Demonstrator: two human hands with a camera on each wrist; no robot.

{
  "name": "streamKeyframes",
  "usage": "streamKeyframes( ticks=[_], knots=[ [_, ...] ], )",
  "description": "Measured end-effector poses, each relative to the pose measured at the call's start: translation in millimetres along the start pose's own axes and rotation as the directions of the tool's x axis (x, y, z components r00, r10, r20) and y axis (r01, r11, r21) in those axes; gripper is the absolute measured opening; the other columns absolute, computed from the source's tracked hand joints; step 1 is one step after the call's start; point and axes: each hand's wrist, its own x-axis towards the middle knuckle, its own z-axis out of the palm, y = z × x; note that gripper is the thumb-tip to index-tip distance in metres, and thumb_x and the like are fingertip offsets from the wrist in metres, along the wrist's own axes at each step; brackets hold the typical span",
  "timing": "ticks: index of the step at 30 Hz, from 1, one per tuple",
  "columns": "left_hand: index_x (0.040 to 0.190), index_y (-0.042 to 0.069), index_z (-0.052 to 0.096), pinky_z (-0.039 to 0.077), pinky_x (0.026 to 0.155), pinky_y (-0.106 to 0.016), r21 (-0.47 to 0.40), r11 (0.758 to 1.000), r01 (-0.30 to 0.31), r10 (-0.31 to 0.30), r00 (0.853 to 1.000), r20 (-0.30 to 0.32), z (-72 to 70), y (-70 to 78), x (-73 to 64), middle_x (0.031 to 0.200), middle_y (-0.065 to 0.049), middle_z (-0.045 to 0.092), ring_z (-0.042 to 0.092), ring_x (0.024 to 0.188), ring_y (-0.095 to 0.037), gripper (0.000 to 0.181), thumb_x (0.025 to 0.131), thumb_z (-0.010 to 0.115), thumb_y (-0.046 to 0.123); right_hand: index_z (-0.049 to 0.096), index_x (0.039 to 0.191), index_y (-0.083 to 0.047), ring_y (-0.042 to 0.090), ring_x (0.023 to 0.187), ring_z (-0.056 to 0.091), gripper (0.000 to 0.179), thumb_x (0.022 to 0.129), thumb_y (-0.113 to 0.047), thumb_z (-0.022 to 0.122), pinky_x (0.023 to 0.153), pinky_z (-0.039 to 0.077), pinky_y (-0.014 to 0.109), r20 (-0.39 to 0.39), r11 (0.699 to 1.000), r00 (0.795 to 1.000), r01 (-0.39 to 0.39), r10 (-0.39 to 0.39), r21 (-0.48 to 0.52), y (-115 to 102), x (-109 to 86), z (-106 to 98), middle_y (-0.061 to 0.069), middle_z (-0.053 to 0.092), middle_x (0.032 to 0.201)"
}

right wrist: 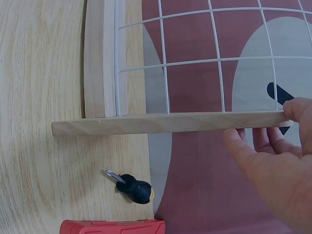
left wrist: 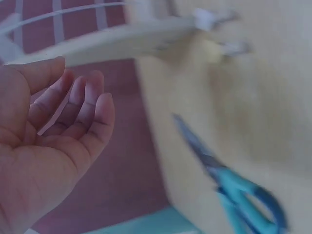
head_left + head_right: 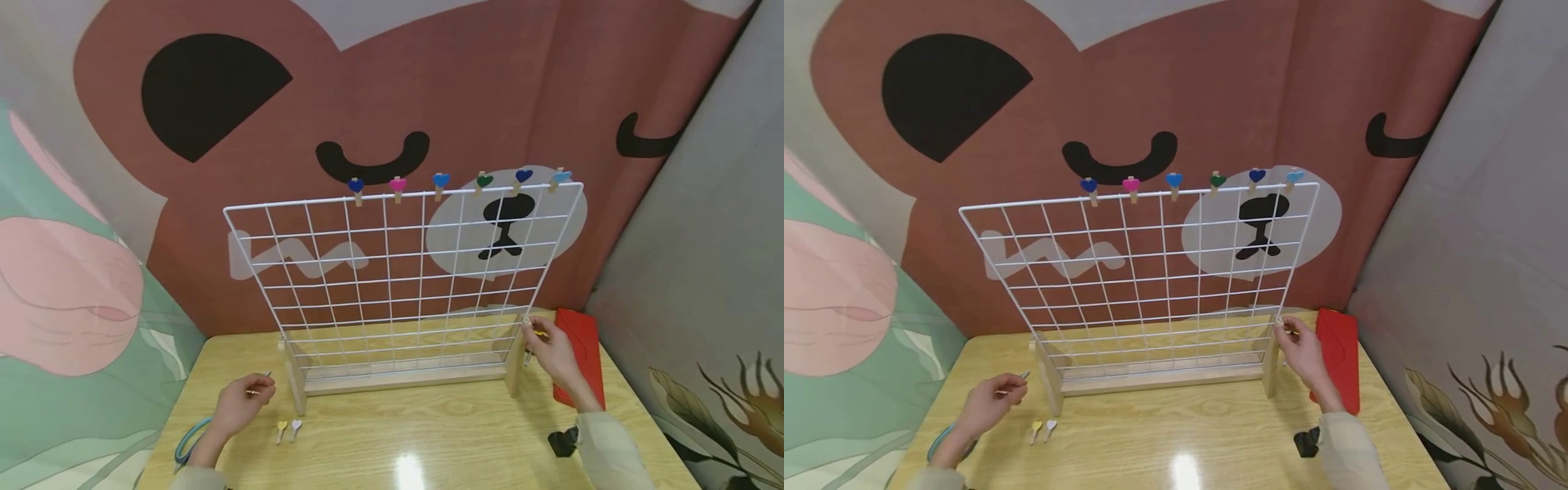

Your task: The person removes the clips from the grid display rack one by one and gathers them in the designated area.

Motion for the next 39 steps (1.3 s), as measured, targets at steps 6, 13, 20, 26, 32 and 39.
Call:
streamKeyframes(
  ticks=[6, 13, 20, 26, 32, 39],
  knots=[
    [0.099, 0.004, 0.070, 0.051, 0.064, -0.025, -0.065, 0.991, -0.119, 0.118, 0.993, -0.016, -14.8, 45.5, 6.5, 0.087, -0.003, 0.069, 0.065, 0.073, -0.011, 0.011, 0.090, 0.067, 0.011, 0.045, 0.132, 0.008, 0.043, 0.104, 0.059, 0.047, 0.102, -0.029, 0.046, 0.079, 0.054, 0.032, 0.021, 1.000, 1.000, -0.017, 0.017, -0.003, 1.4, 0.1, -1.3, 0.029, 0.051, 0.123],
    [0.097, 0.007, 0.070, 0.051, 0.062, -0.025, -0.037, 0.952, -0.302, 0.301, 0.953, -0.038, -37.3, 101.7, 15.5, 0.087, -0.001, 0.069, 0.064, 0.071, -0.010, 0.008, 0.090, 0.067, 0.010, 0.044, 0.133, 0.007, 0.042, 0.104, 0.059, 0.049, 0.102, -0.030, 0.047, 0.078, 0.053, 0.027, 0.023, 1.000, 1.000, -0.021, 0.021, 0.006, 1.7, 0.3, -2.3, 0.028, 0.051, 0.125],
    [0.094, 0.010, 0.070, 0.050, 0.059, -0.024, 0.050, 0.874, -0.483, 0.485, 0.869, -0.101, -63.7, 158.7, 23.4, 0.082, 0.003, 0.068, 0.061, 0.066, -0.007, 0.007, 0.088, 0.070, 0.007, 0.043, 0.132, 0.009, 0.041, 0.108, 0.057, 0.048, 0.102, -0.028, 0.047, 0.076, 0.052, 0.020, 0.018, 0.999, 0.999, -0.034, 0.034, 0.017, 0.8, -0.4, -1.4, 0.030, 0.051, 0.124],
    [0.096, 0.010, 0.070, 0.051, 0.062, -0.024, 0.088, 0.839, -0.537, 0.543, 0.836, -0.082, -80.9, 201.6, 32.4, 0.083, 0.003, 0.068, 0.063, 0.069, -0.008, 0.008, 0.089, 0.069, 0.010, 0.044, 0.131, 0.009, 0.036, 0.104, 0.060, 0.051, 0.102, -0.033, 0.047, 0.076, 0.054, 0.025, 0.013, 1.000, 1.000, -0.020, 0.020, 0.016, 8.2, 2.4, -0.6, 0.029, 0.052, 0.122],
    [0.098, 0.007, 0.068, 0.053, 0.066, -0.027, 0.102, 0.779, -0.618, 0.624, 0.781, -0.034, -87.5, 235.5, 41.2, 0.086, 0.002, 0.068, 0.064, 0.075, -0.010, 0.011, 0.087, 0.070, 0.008, 0.043, 0.132, 0.009, 0.041, 0.107, 0.058, 0.047, 0.102, -0.027, 0.047, 0.075, 0.052, 0.020, 0.019, 0.999, 0.999, -0.033, 0.033, 0.017, 1.6, -0.8, -1.1, 0.029, 0.051, 0.124],
    [0.102, 0.004, 0.068, 0.054, 0.067, -0.032, 0.148, 0.752, -0.642, 0.657, 0.749, -0.086, -99.5, 271.8, 50.3, 0.091, -0.005, 0.070, 0.066, 0.079, -0.014, 0.017, 0.087, 0.071, 0.010, 0.044, 0.131, 0.010, 0.039, 0.107, 0.058, 0.047, 0.102, -0.026, 0.047, 0.076, 0.053, 0.021, 0.014, 1.000, 1.000, -0.018, 0.018, 0.019, 3.5, 0.8, -0.6, 0.029, 0.052, 0.122]
  ],
)
